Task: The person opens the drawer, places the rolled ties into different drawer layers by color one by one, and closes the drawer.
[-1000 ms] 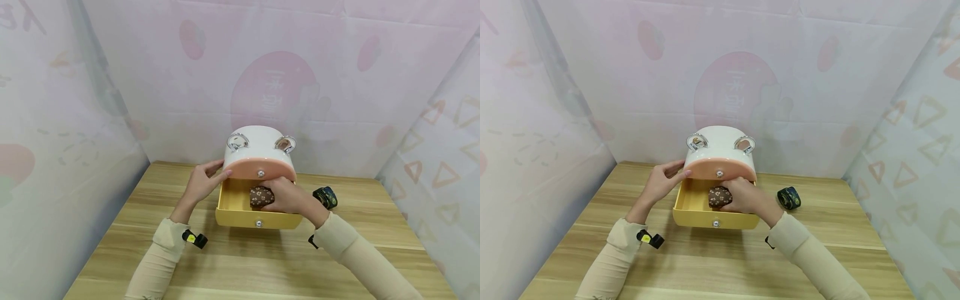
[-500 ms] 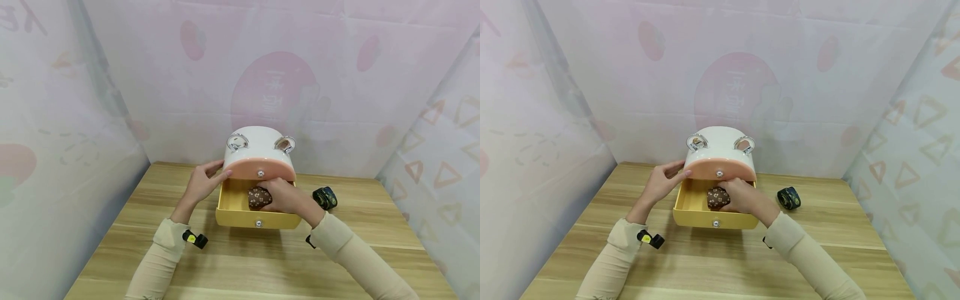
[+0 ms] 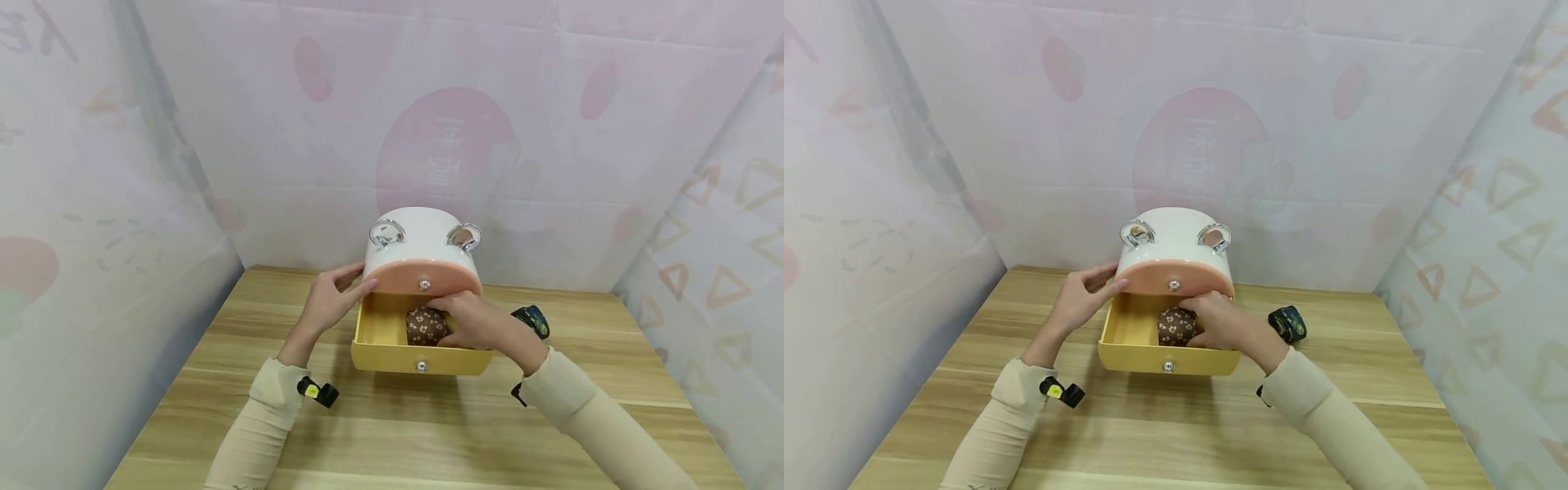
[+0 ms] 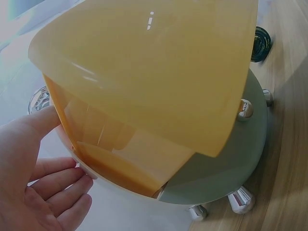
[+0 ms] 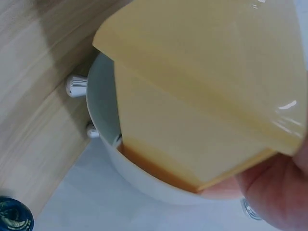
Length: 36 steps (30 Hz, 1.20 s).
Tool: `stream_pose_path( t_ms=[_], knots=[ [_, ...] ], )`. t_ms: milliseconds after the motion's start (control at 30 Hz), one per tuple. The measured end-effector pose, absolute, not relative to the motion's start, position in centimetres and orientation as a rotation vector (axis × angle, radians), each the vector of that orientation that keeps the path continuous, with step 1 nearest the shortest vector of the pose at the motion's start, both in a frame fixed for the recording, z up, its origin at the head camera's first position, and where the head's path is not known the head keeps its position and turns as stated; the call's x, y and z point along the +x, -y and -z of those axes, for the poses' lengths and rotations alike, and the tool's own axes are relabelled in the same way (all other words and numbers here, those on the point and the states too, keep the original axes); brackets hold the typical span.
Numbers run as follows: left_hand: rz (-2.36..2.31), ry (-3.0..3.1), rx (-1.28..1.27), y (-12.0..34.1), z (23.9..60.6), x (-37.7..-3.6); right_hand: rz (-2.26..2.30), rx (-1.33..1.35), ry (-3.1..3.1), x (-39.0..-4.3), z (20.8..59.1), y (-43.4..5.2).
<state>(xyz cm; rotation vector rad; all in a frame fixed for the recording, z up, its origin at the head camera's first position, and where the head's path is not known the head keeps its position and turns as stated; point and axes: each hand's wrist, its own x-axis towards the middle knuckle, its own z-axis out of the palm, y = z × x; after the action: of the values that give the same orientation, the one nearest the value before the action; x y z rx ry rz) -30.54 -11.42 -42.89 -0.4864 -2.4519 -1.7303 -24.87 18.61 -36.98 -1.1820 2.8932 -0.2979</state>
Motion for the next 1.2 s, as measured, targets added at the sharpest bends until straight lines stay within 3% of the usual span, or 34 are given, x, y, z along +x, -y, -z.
stream_pose_path(
  t_ms=[500,933,1200],
  knots=[
    [1.748,2.427,-0.508,11.7,42.9,-30.6,0.401,-1.005,-2.903,-21.8,34.0,-21.0],
    [1.748,2.435,-0.497,12.0,42.8,-30.7,0.62,-1.201,-2.949,-19.0,32.5,-21.1],
    [1.754,2.439,-0.492,12.0,42.8,-30.5,0.806,-1.189,-2.929,-17.6,33.7,-20.3]
  ],
)
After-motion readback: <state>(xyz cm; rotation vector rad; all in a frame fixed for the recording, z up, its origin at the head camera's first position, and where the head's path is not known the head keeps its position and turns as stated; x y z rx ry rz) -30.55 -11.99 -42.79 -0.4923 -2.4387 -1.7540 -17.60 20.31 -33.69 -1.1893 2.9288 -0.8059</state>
